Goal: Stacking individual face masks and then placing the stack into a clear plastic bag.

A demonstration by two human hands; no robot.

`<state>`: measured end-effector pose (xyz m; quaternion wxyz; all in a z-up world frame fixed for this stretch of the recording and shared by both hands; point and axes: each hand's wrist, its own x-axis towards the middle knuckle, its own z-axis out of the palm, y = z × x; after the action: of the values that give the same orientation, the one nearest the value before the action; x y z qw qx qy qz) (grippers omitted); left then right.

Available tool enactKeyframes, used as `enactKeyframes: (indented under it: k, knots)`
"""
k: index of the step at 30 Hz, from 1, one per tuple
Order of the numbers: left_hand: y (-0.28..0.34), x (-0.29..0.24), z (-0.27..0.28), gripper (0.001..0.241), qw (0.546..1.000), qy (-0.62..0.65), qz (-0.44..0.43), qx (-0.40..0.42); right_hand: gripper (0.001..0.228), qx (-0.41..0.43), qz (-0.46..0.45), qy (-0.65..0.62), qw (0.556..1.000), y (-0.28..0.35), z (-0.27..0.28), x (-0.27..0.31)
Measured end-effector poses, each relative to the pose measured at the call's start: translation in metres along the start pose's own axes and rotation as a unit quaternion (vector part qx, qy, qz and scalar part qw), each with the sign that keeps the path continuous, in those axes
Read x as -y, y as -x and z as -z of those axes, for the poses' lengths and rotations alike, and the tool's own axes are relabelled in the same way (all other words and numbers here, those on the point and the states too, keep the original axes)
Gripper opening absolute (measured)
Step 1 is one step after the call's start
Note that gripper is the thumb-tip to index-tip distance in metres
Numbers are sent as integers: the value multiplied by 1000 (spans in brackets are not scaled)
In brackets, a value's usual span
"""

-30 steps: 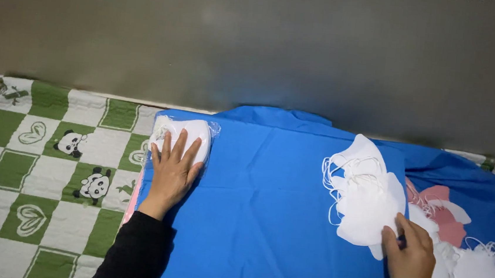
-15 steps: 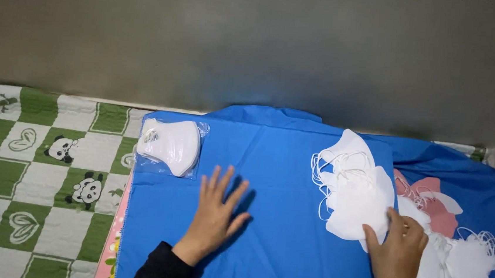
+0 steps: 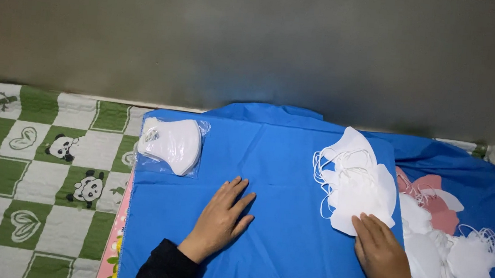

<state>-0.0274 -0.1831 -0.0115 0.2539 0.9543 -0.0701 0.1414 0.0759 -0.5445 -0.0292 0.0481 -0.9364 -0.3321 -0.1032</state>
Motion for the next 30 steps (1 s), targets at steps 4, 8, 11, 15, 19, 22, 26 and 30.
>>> enactKeyframes:
  k: [4,8,11,15,19,22,26,30]
  knots:
    - [0,-1,1,45,1000,1,2,-4,37,-11,-52,-98,994,-6,19,5]
    - [0,-1,1,46,1000,-7,-1,-4,32,-74,-103,-131,983,-11,23,10]
    - [0,-2,1,45,1000,-12,2,2,33,-52,-89,-77,992,-7,14,9]
    - [1,0,-1,45,1000,-11,1,-5,37,5,-75,-7,997,1,1,3]
    - [1,0,0,46,1000,0,-1,-14,33,-47,-79,-40,995,1,14,13]
    - [4,2,-2,59,1000,11,-1,-17,37,-98,-99,-15,990,7,28,16]
    - [-1,-17,2,82,992,116,37,27,29,-158,-132,-9,979,15,50,28]
    - [-14,-60,17,95,981,183,-25,65,31,-106,-101,-119,982,21,50,40]
